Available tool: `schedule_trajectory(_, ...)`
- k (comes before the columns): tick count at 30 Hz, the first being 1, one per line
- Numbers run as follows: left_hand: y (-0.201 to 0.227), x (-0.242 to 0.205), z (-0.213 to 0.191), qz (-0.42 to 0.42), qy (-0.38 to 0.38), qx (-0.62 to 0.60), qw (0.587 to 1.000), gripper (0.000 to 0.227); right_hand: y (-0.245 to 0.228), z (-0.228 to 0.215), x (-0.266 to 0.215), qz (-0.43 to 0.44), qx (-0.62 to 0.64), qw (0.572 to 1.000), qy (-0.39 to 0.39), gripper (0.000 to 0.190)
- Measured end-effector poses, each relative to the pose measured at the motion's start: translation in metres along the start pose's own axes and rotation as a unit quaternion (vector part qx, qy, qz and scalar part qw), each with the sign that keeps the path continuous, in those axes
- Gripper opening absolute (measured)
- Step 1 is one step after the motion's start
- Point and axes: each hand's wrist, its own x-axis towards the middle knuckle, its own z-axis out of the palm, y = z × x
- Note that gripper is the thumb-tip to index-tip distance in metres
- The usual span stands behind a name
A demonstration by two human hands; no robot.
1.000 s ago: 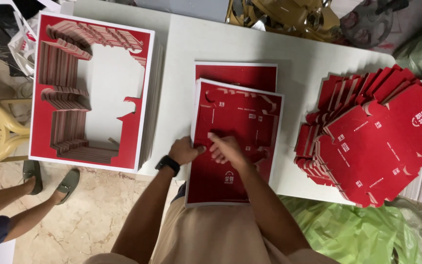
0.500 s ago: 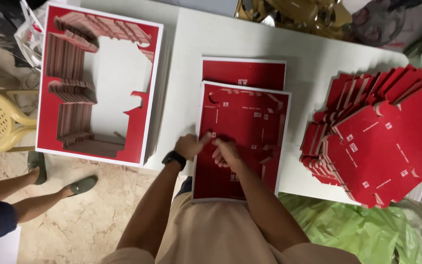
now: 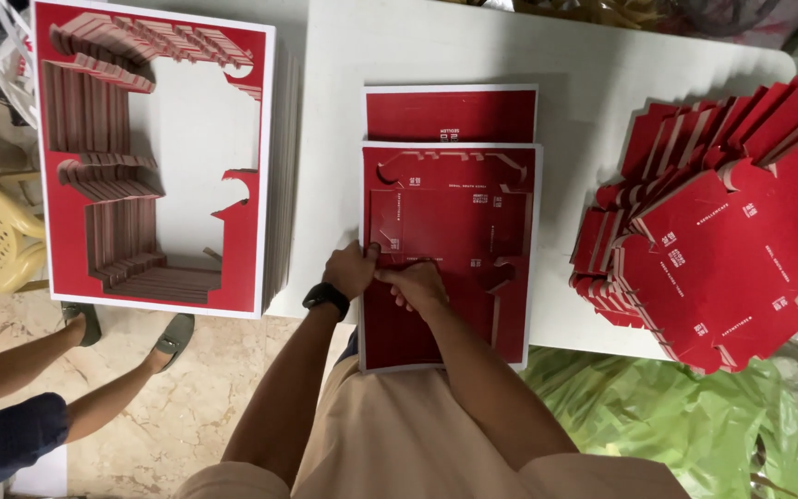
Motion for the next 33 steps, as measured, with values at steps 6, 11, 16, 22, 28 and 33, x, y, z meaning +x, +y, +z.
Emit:
schedule_trajectory(6, -0.004, 0.003, 0.001, 0.023, 0.000, 0.021, 1.000, 0.061, -0.003, -0.001, -0.003, 0.013, 0.012, 1.000, 0.017, 0.052)
schedule_trajectory(11, -0.002, 0.007, 0.006, 0.013, -0.006, 0.060, 0.998, 0.057, -0.001, 0.002, -0.001, 0.031, -0.014, 0.999, 0.033, 0.042)
schedule_trajectory(16, 0.017, 0.005, 0.006, -0.027, 0.001, 0.025, 0.999, 0.050, 0.000, 0.002, 0.001, 0.017, -0.052, 0.997, 0.045, 0.041)
schedule_trajectory(22, 0.025, -0.018, 0.030, 0.013, 0.037, 0.143, 0.989, 0.044, 0.004, 0.008, 0.018, 0.030, -0.150, 0.984, 0.085, 0.029)
schedule_trajectory(28, 0.023, -0.077, 0.036, 0.059, 0.095, 0.212, 0.971, 0.037, 0.095, 0.032, 0.164, 0.287, -0.437, 0.824, -0.218, 0.072)
schedule_trajectory(33, -0.043, 0.016, 0.038, 0.013, 0.105, 0.019, 0.994, 0.056, 0.036, -0.009, 0.022, -0.112, 0.030, 0.992, -0.044, 0.047)
